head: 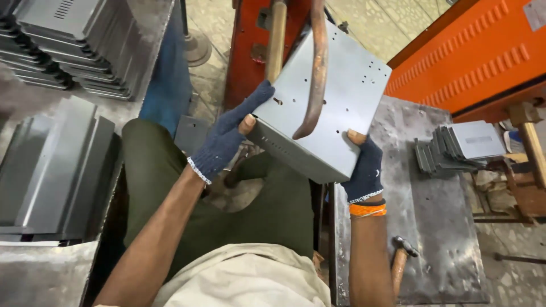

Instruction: Assembling and spot-welding metal enclosures using industrial machinery and hand tools.

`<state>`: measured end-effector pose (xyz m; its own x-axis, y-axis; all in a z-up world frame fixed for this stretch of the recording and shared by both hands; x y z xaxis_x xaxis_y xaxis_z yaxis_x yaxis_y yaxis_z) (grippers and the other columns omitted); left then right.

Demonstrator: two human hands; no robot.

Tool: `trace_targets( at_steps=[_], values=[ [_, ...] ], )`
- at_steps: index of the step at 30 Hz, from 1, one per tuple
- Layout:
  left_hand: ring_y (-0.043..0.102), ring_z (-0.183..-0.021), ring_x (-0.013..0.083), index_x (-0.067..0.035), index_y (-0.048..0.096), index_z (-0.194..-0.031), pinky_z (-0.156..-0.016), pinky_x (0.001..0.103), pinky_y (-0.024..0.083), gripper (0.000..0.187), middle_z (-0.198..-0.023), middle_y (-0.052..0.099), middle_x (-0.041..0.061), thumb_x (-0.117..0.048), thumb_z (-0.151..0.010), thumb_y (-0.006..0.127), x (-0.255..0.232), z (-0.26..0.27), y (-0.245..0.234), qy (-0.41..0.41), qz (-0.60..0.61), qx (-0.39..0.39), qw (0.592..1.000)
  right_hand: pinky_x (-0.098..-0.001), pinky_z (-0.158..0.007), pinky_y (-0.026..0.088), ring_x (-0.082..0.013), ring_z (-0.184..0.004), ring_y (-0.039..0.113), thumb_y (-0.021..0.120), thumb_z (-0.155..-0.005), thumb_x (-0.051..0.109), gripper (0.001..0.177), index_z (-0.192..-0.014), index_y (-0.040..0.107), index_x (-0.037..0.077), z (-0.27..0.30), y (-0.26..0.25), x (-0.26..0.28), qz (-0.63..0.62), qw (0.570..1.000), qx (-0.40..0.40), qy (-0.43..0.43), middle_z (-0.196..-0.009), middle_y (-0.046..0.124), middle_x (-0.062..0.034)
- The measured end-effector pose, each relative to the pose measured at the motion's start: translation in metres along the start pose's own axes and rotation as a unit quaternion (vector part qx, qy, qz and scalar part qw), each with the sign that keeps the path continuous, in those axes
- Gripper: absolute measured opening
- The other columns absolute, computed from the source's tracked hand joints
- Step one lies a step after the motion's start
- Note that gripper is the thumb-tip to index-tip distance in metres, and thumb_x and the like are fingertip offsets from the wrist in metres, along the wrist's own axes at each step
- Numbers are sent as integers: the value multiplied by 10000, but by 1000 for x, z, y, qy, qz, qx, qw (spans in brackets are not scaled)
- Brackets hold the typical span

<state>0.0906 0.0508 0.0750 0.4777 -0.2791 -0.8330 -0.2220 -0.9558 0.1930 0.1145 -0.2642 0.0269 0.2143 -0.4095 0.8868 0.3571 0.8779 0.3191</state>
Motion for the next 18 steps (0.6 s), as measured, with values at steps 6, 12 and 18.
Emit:
trace_targets(
  at_steps=[6, 12, 18],
  values=[
    [394, -1473, 356, -77, 633, -1355, -1238, 526, 274, 371, -1557, 467, 196, -283, -1079, 494, -7, 5, 17, -1, -1, -55, 999, -318, -736, 626, -183, -740, 724, 779, -776, 269, 427, -1178, 730, 135, -5, -11, 1, 49, 999, 17, -12, -938, 738, -100],
    [414, -1462, 350, -71, 676, -1261, -1233, 527, 290, 314, -1537, 479, 226, -234, -1057, 502, 0, 8, 36, -1, 39, -90, 995, -290, -741, 625, -174, -772, 746, 774, -799, 302, 441, -1201, 721, 129, -28, -51, -5, 69, 997, -7, -35, -956, 751, -113],
    [449, -1438, 333, -80, 692, -1235, -1215, 524, 321, 293, -1518, 510, 205, -244, -1055, 529, 15, 17, 36, 12, 42, -137, 990, -253, -654, 599, -149, -690, 724, 791, -768, 299, 399, -1112, 730, 108, -3, -13, 4, 66, 997, -29, -30, -876, 743, -92]
  ],
)
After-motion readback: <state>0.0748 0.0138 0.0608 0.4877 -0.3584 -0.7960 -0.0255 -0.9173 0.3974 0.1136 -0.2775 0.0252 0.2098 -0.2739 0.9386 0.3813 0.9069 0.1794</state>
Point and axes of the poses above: each hand's wrist, its own z-axis away from the middle knuckle, its own y-axis out of the palm, x = y × z, the point moved 5 cm from there along -z, towards the middle knuckle
